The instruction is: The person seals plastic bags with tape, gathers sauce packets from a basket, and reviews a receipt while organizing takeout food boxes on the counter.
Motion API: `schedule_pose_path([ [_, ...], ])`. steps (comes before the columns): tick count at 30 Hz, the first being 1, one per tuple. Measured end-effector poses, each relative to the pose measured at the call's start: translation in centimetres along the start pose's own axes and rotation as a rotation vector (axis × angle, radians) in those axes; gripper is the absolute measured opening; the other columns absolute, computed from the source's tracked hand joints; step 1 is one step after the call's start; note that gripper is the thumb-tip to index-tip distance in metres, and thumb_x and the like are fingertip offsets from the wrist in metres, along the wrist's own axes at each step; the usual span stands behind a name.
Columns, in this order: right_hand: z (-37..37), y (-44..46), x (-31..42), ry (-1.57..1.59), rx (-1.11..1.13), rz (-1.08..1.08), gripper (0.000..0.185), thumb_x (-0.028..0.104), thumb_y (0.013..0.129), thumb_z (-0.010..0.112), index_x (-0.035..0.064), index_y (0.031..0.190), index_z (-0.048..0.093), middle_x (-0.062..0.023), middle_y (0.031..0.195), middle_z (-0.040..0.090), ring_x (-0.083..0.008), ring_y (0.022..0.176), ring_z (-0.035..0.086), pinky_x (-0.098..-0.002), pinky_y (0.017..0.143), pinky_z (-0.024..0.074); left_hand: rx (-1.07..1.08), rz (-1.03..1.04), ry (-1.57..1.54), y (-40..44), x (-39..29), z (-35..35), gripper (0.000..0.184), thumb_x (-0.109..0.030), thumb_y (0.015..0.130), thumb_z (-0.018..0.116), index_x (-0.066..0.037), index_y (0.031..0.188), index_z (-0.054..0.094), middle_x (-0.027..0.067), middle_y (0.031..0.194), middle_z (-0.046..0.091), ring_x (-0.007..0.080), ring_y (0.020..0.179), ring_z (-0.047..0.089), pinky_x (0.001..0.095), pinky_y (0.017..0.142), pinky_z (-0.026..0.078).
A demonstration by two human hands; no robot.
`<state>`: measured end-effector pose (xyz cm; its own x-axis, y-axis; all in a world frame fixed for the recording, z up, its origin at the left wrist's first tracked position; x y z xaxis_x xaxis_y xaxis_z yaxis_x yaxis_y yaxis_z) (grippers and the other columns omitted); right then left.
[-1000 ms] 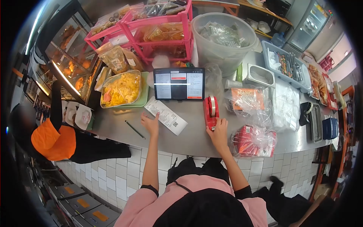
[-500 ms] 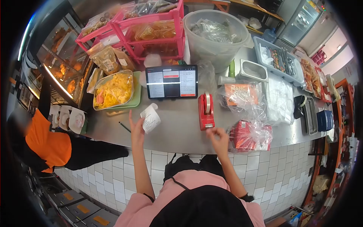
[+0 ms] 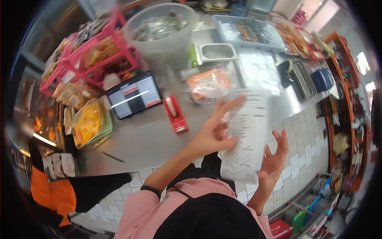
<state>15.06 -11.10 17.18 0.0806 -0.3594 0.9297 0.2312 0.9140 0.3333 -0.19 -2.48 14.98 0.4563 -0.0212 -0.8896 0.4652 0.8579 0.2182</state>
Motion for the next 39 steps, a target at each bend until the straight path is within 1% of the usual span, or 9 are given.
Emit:
schedule_pose_path([
  [6,-8.4,-1.2,-5.8,-0.11,-0.068,0.447,0.073,-0.013,0.069,0.058,0.0023,0.132,0.026,-0.0146,0.125,0.034,-0.0113,0.073,0.051,-0.022,0.064,0.0463,-0.088,-0.186,-0.117,7.3,9.2,2.9,0.056,0.004,0.073,0.059,-0.011,0.125,0.043,0.0062,0.136,0.024,0.0203,0.121,0.032,0.0323,0.098,0.033],
  [10,-12.6,-3.1,-11.4,-0.195,0.124,0.667,0.07,-0.01,0.071,0.059,0.0064,0.132,0.029,-0.0135,0.126,0.037,-0.0112,0.072,0.053,-0.0227,0.064,0.0472,-0.093,-0.232,0.243,6.0,14.4,1.2,0.051,0.0,0.072,0.061,-0.011,0.119,0.048,0.0085,0.13,0.033,0.0241,0.119,0.034,0.0351,0.096,0.035],
  [12,-14.3,-2.6,-13.0,-0.273,0.071,0.651,0.057,-0.002,0.075,0.06,0.0072,0.127,0.038,-0.0114,0.117,0.048,-0.011,0.076,0.054,-0.0234,0.065,0.0472,0.04,0.013,0.99,4.9,14.4,1.4,0.049,-0.002,0.07,0.061,-0.01,0.117,0.05,0.0097,0.126,0.038,0.0276,0.115,0.039,0.0375,0.093,0.036],
  [14,-16.5,-0.6,-14.0,-0.558,0.03,0.535,0.037,0.008,0.079,0.06,0.0063,0.115,0.05,-0.0077,0.098,0.059,-0.0106,0.079,0.056,-0.026,0.065,0.0473,0.046,0.059,1.187,4.1,12.8,2.9,0.048,-0.002,0.069,0.059,-0.008,0.116,0.05,0.0101,0.126,0.038,0.0286,0.115,0.038,0.0385,0.092,0.036],
  [15,-17.0,0.8,-13.8,-0.592,-0.071,0.507,0.023,0.018,0.081,0.061,0.0059,0.1,0.059,-0.0036,0.076,0.062,-0.0099,0.076,0.057,-0.029,0.066,0.046,0.041,0.111,1.387,3.8,12.2,3.5,0.047,-0.003,0.068,0.058,-0.006,0.115,0.051,0.0104,0.126,0.038,0.0295,0.115,0.038,0.0396,0.092,0.036],
  [22,-13.6,8.8,-12.8,-0.6,0.064,0.439,0.017,0.02,0.078,0.064,0.0067,0.089,0.065,-0.001,0.067,0.059,-0.0101,0.067,0.059,-0.0284,0.067,0.0426,0.119,0.142,1.476,0.7,13.4,4.3,0.046,-0.006,0.07,0.051,-0.003,0.116,0.049,0.008,0.122,0.043,0.0301,0.115,0.038,0.0405,0.092,0.036],
  [33,-9.8,10.8,-11.8,-0.356,0.315,0.425,0.015,0.012,0.081,0.06,0.0001,0.09,0.063,-0.0036,0.083,0.061,-0.0082,0.067,0.052,-0.0245,0.067,0.0438,-0.002,-0.133,1.523,0.7,13.0,3.7,0.067,-0.009,0.063,0.067,-0.027,0.125,0.046,0.0079,0.112,0.044,0.0284,0.103,0.042,0.0392,0.082,0.038],
  [36,-10.3,10.6,-12.1,-0.296,0.293,0.462,0.016,0.012,0.081,0.06,0.0002,0.091,0.063,-0.0025,0.078,0.059,-0.0084,0.067,0.051,-0.0253,0.067,0.0431,0.113,0.047,1.616,1.4,12.5,4.6,0.058,-0.008,0.071,0.052,-0.02,0.127,0.043,0.0076,0.116,0.044,0.0264,0.102,0.043,0.0357,0.083,0.038],
  [39,-10.3,10.9,-12.3,-0.273,0.31,0.5,0.015,0.012,0.081,0.06,-0.0002,0.091,0.063,-0.002,0.076,0.058,-0.0083,0.067,0.051,-0.0248,0.067,0.0422,0.182,0.095,1.756,0.6,14.0,4.7,0.061,-0.016,0.071,0.057,-0.014,0.129,0.04,0.0067,0.122,0.042,0.0242,0.106,0.042,0.036,0.089,0.033],
])
Point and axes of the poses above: each hand's wrist, its own y-axis towards the middle knuckle, its own z-axis out of the palm, x = y × z, the point moved 5 cm from there along y, towards the middle knuckle
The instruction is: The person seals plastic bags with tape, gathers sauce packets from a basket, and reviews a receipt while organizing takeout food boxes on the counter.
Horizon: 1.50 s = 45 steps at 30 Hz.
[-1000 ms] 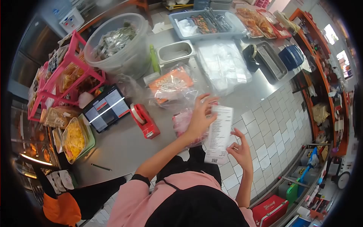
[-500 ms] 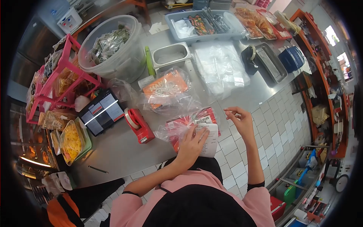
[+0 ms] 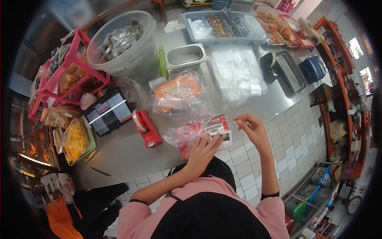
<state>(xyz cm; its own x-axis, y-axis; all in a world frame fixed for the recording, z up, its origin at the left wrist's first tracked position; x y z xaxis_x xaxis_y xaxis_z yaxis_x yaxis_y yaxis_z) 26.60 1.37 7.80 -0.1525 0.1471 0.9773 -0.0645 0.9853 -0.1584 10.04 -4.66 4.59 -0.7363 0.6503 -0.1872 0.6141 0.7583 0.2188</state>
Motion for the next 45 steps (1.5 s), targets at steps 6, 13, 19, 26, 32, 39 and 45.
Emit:
schedule_pose_path([
  [6,1.7,1.3,0.6,0.045,0.211,0.039,0.015,0.011,0.082,0.06,-0.0014,0.09,0.063,-0.0027,0.079,0.06,-0.0079,0.07,0.049,-0.0222,0.065,0.0407,0.052,-0.174,-0.107,0.1,0.6,0.2,0.071,-0.027,0.067,0.065,-0.005,0.128,0.037,0.0057,0.124,0.041,0.0225,0.112,0.038,0.0343,0.094,0.029],
  [13,2.3,3.1,-2.3,-0.092,0.35,0.106,0.018,0.016,0.082,0.06,-0.0003,0.09,0.063,-0.0019,0.08,0.061,-0.008,0.072,0.049,-0.0228,0.069,0.0398,-0.003,-0.132,-0.033,-0.3,0.5,0.6,0.069,-0.033,0.066,0.066,-0.005,0.125,0.041,0.0083,0.117,0.048,0.0231,0.114,0.041,0.0355,0.093,0.032],
  [19,2.6,2.9,-1.7,-0.063,0.346,0.121,0.021,0.02,0.083,0.059,0.0007,0.089,0.063,0.0003,0.076,0.058,-0.0073,0.07,0.047,-0.0225,0.068,0.038,-0.07,-0.148,-0.264,0.9,1.1,-0.6,0.067,-0.036,0.069,0.064,-0.005,0.124,0.042,0.0114,0.107,0.053,0.026,0.1,0.05,0.0363,0.087,0.038],
  [26,2.2,2.3,-1.9,-0.02,0.332,0.159,0.019,0.02,0.083,0.059,0.0015,0.088,0.063,0.0014,0.075,0.057,-0.0067,0.07,0.046,-0.0217,0.067,0.037,-0.156,-0.103,-0.156,1.3,0.7,-1.0,0.061,-0.032,0.073,0.062,-0.015,0.127,0.041,0.0115,0.114,0.049,0.0261,0.091,0.051,0.0368,0.08,0.041],
  [32,2.1,1.7,-2.1,0.022,0.356,0.198,0.018,0.018,0.082,0.058,0.0014,0.089,0.063,0.0,0.08,0.059,-0.0079,0.073,0.048,-0.0246,0.076,0.037,-0.133,-0.059,-0.121,1.5,0.6,-1.4,0.063,-0.029,0.074,0.061,-0.015,0.131,0.037,0.0077,0.122,0.045,0.024,0.088,0.051,0.0355,0.081,0.04],
  [39,1.9,1.5,-2.4,0.045,0.339,0.19,0.019,0.019,0.083,0.059,0.002,0.089,0.064,0.0012,0.077,0.057,-0.0076,0.071,0.046,-0.0231,0.071,0.037,-0.173,-0.07,-0.11,1.3,0.6,-1.5,0.061,-0.028,0.076,0.059,-0.009,0.129,0.038,0.0024,0.13,0.039,0.0251,0.083,0.049,0.036,0.081,0.039],
  [45,2.0,1.2,-2.1,0.061,0.324,0.234,0.019,0.02,0.083,0.058,0.003,0.09,0.063,0.0019,0.077,0.056,-0.0077,0.072,0.046,-0.0238,0.074,0.0361,-0.143,-0.084,-0.144,1.2,0.8,-1.1,0.058,-0.026,0.075,0.06,-0.005,0.126,0.042,0.001,0.132,0.039,0.0227,0.089,0.048,0.0351,0.081,0.039],
])
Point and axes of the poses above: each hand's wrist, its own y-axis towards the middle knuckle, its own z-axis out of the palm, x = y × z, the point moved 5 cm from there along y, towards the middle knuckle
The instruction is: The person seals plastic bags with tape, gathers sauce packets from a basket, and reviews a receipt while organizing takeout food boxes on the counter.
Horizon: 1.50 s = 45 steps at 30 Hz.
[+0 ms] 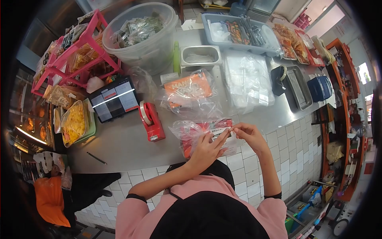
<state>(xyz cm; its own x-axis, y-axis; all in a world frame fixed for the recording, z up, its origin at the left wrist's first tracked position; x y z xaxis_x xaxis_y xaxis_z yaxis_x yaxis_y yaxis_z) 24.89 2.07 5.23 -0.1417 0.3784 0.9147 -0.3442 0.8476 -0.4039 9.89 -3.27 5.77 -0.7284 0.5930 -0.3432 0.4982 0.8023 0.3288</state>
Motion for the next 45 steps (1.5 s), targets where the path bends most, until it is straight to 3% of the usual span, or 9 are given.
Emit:
schedule_pose_path([
  [20,-0.3,2.0,1.6,-0.468,-0.071,-0.182,0.02,0.021,0.077,0.064,0.0015,0.079,0.062,-0.0003,0.06,0.052,-0.0074,0.057,0.039,-0.0236,0.053,0.0323,-0.026,-0.019,0.093,-0.6,0.3,1.7,0.033,-0.021,0.073,0.06,-0.003,0.101,0.053,0.0079,0.111,0.049,0.0217,0.091,0.048,0.0347,0.082,0.038],
  [26,-0.3,3.3,-1.6,-0.784,-0.186,-0.083,0.035,0.034,0.074,0.065,-0.0001,0.069,0.058,-0.0064,0.056,0.053,-0.0183,0.052,0.046,-0.0292,0.049,0.0353,-0.009,0.018,0.178,-0.1,0.1,1.8,0.032,-0.021,0.07,0.062,-0.007,0.096,0.052,0.0068,0.12,0.048,0.0201,0.088,0.047,0.0327,0.079,0.038],
  [28,-0.3,2.7,-0.6,-1.118,-0.329,-0.12,0.047,0.044,0.073,0.063,-0.0004,0.058,0.054,-0.0069,0.051,0.05,-0.0223,0.048,0.044,-0.0305,0.046,0.034,0.03,0.013,0.196,-0.2,0.3,2.2,0.031,-0.021,0.068,0.063,-0.007,0.094,0.052,0.0066,0.123,0.046,0.0203,0.087,0.047,0.0323,0.078,0.039],
  [32,-2.6,2.9,-3.1,-1.106,-0.302,0.069,0.056,0.05,0.072,0.062,-0.0001,0.05,0.05,-0.0075,0.046,0.047,-0.0237,0.043,0.042,-0.0313,0.044,0.0324,0.038,0.006,0.158,-0.2,0.6,2.5,0.03,-0.022,0.068,0.063,-0.008,0.091,0.051,0.0068,0.124,0.047,0.0217,0.087,0.048,0.0325,0.075,0.04],
  [34,-4.1,2.7,-8.7,-0.497,-0.292,0.29,0.059,0.051,0.071,0.063,-0.0008,0.047,0.048,-0.0098,0.043,0.046,-0.0265,0.042,0.041,-0.0334,0.045,0.0334,0.026,0.004,0.159,-0.3,0.7,2.4,0.03,-0.022,0.068,0.063,-0.008,0.092,0.052,0.0071,0.124,0.047,0.0222,0.087,0.048,0.0327,0.075,0.04],
  [35,-4.4,2.4,-10.7,-0.496,-0.291,0.293,0.059,0.051,0.071,0.063,-0.0008,0.047,0.048,-0.0098,0.043,0.046,-0.0265,0.042,0.041,-0.0334,0.045,0.0334,0.006,0.003,0.148,-0.2,0.7,2.3,0.031,-0.021,0.069,0.063,-0.007,0.094,0.052,0.0074,0.124,0.047,0.0225,0.088,0.048,0.0326,0.074,0.04],
  [37,-5.1,1.5,-14.0,-0.402,-0.399,0.212,0.044,0.037,0.074,0.066,-0.0014,0.055,0.054,-0.0061,0.044,0.043,-0.0121,0.042,0.039,-0.0283,0.043,0.0324,-0.01,0.001,0.134,-0.2,0.8,2.0,0.031,-0.02,0.07,0.063,-0.006,0.095,0.052,0.0077,0.124,0.047,0.0227,0.089,0.048,0.0325,0.074,0.04],
  [41,-7.1,0.0,-14.0,-0.889,-0.633,0.014,0.033,0.026,0.078,0.063,-0.0006,0.06,0.054,-0.0027,0.048,0.047,-0.0092,0.046,0.04,-0.0263,0.044,0.0326,-0.001,0.012,-0.102,-0.6,1.4,0.6,0.034,-0.018,0.073,0.061,-0.001,0.1,0.05,0.0111,0.121,0.047,0.0266,0.093,0.048,0.0359,0.077,0.041],
  [45,1.5,-3.2,2.5,-0.619,-0.793,-0.256,0.017,0.012,0.081,0.058,-0.0001,0.07,0.053,-0.0042,0.055,0.054,-0.009,0.049,0.046,-0.025,0.045,0.0335,-0.279,0.125,-0.479,-2.5,2.5,-6.9,0.031,-0.012,0.074,0.059,-0.001,0.101,0.05,0.0151,0.112,0.051,0.0299,0.091,0.049,0.0382,0.081,0.041],
])
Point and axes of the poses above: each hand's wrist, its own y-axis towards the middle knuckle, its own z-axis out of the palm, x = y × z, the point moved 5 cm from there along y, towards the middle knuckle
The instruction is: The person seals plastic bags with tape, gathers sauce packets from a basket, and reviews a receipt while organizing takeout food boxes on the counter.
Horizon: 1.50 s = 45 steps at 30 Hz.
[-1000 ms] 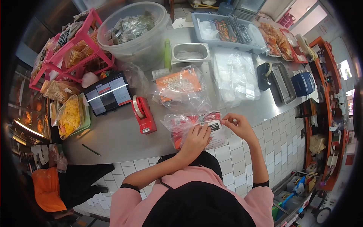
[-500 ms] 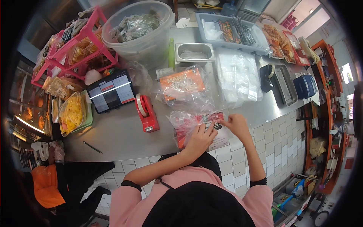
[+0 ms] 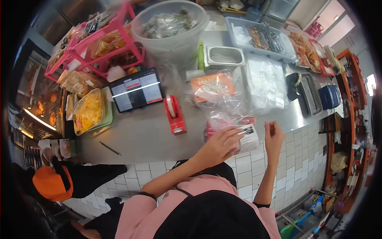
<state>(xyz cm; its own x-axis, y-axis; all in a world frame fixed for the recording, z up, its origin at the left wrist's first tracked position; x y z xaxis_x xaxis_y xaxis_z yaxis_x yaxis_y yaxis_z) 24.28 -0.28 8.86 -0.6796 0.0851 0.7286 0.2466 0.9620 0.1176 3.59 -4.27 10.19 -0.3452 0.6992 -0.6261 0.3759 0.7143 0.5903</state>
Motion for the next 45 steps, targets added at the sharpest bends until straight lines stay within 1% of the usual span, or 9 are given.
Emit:
schedule_pose_path([
  [4,7.8,-5.9,14.3,0.295,0.291,-0.384,0.008,0.005,0.077,0.059,0.0014,0.082,0.056,-0.0077,0.071,0.058,-0.0151,0.064,0.058,-0.0263,0.059,0.0435,-0.294,-0.898,-0.264,-11.7,7.5,-5.7,0.018,-0.012,0.087,0.045,-0.001,0.1,0.05,0.0084,0.099,0.054,0.0202,0.086,0.052,0.0337,0.078,0.043],
  [7,19.5,-8.0,13.8,0.302,0.403,-0.59,0.037,0.014,0.077,0.061,0.0015,0.108,0.047,-0.0103,0.083,0.06,-0.0235,0.082,0.054,-0.0303,0.077,0.04,-0.365,-1.116,-0.569,-18.6,12.0,-5.6,0.023,-0.015,0.089,0.043,0.001,0.104,0.051,0.0052,0.096,0.054,0.015,0.083,0.052,0.0297,0.076,0.043],
  [9,23.4,-8.2,12.2,0.137,0.331,-0.631,0.042,0.015,0.077,0.062,0.001,0.112,0.044,-0.0092,0.08,0.061,-0.0245,0.084,0.053,-0.0312,0.079,0.0391,-0.481,-1.445,-1.42,-21.0,12.1,-3.9,0.029,-0.013,0.088,0.042,0.002,0.113,0.048,0.0054,0.1,0.054,0.0143,0.085,0.052,0.0272,0.078,0.043],
  [14,27.6,-8.0,7.8,0.722,0.581,0.073,0.043,0.015,0.077,0.061,-0.0003,0.112,0.042,-0.0068,0.063,0.06,-0.0231,0.081,0.056,-0.0324,0.069,0.0432,-0.486,-1.323,-1.425,-21.4,14.3,-4.3,0.037,-0.013,0.087,0.042,0.005,0.12,0.041,0.0112,0.117,0.05,0.0176,0.101,0.051,0.0304,0.088,0.041],
  [18,17.1,-13.2,12.5,0.408,0.546,-0.386,0.033,0.02,0.081,0.059,0.0043,0.107,0.046,-0.0077,0.07,0.057,-0.0184,0.066,0.056,-0.0297,0.058,0.0423,-0.462,-1.295,-1.773,-19.3,13.1,-5.1,0.037,-0.012,0.087,0.044,0.006,0.119,0.042,0.0123,0.119,0.049,0.0184,0.106,0.05,0.0308,0.091,0.041],
  [23,13.3,-20.4,9.8,0.149,1.127,-0.206,0.031,0.024,0.082,0.055,0.0065,0.106,0.046,-0.0122,0.077,0.054,-0.0292,0.074,0.054,-0.038,0.067,0.0432,-0.409,-1.352,-1.513,-19.6,13.9,-4.3,0.028,-0.01,0.084,0.054,0.005,0.108,0.051,0.0114,0.106,0.057,0.0173,0.096,0.056,0.0265,0.083,0.047],
  [31,10.6,-18.9,10.8,-0.11,0.653,-0.426,0.034,0.021,0.081,0.058,0.0063,0.11,0.048,-0.0065,0.073,0.054,-0.0224,0.073,0.05,-0.0334,0.07,0.0398,-0.485,-1.46,-1.108,-20.6,13.9,-0.7,0.017,-0.011,0.083,0.058,0.001,0.095,0.056,0.0056,0.088,0.06,0.0118,0.078,0.058,0.0257,0.071,0.051],
  [37,2.2,-17.0,8.5,0.342,0.186,-0.01,0.033,0.011,0.08,0.06,0.0048,0.109,0.046,-0.0056,0.067,0.055,-0.0126,0.066,0.052,-0.0272,0.066,0.0396,-0.387,-0.686,-0.614,-0.9,4.6,-8.7,0.009,-0.011,0.084,0.057,-0.003,0.088,0.058,0.0029,0.082,0.06,0.0093,0.07,0.056,0.024,0.068,0.049],
  [45,6.3,-14.7,-2.7,1.055,-0.132,0.57,0.021,0.013,0.083,0.059,0.0062,0.083,0.04,-0.0049,0.064,0.056,-0.0108,0.062,0.054,-0.0229,0.062,0.0403,0.259,-0.041,0.022,10.9,8.5,9.9,0.009,-0.014,0.074,0.062,-0.007,0.08,0.061,0.0052,0.084,0.06,0.0217,0.082,0.053,0.0342,0.077,0.04],
])
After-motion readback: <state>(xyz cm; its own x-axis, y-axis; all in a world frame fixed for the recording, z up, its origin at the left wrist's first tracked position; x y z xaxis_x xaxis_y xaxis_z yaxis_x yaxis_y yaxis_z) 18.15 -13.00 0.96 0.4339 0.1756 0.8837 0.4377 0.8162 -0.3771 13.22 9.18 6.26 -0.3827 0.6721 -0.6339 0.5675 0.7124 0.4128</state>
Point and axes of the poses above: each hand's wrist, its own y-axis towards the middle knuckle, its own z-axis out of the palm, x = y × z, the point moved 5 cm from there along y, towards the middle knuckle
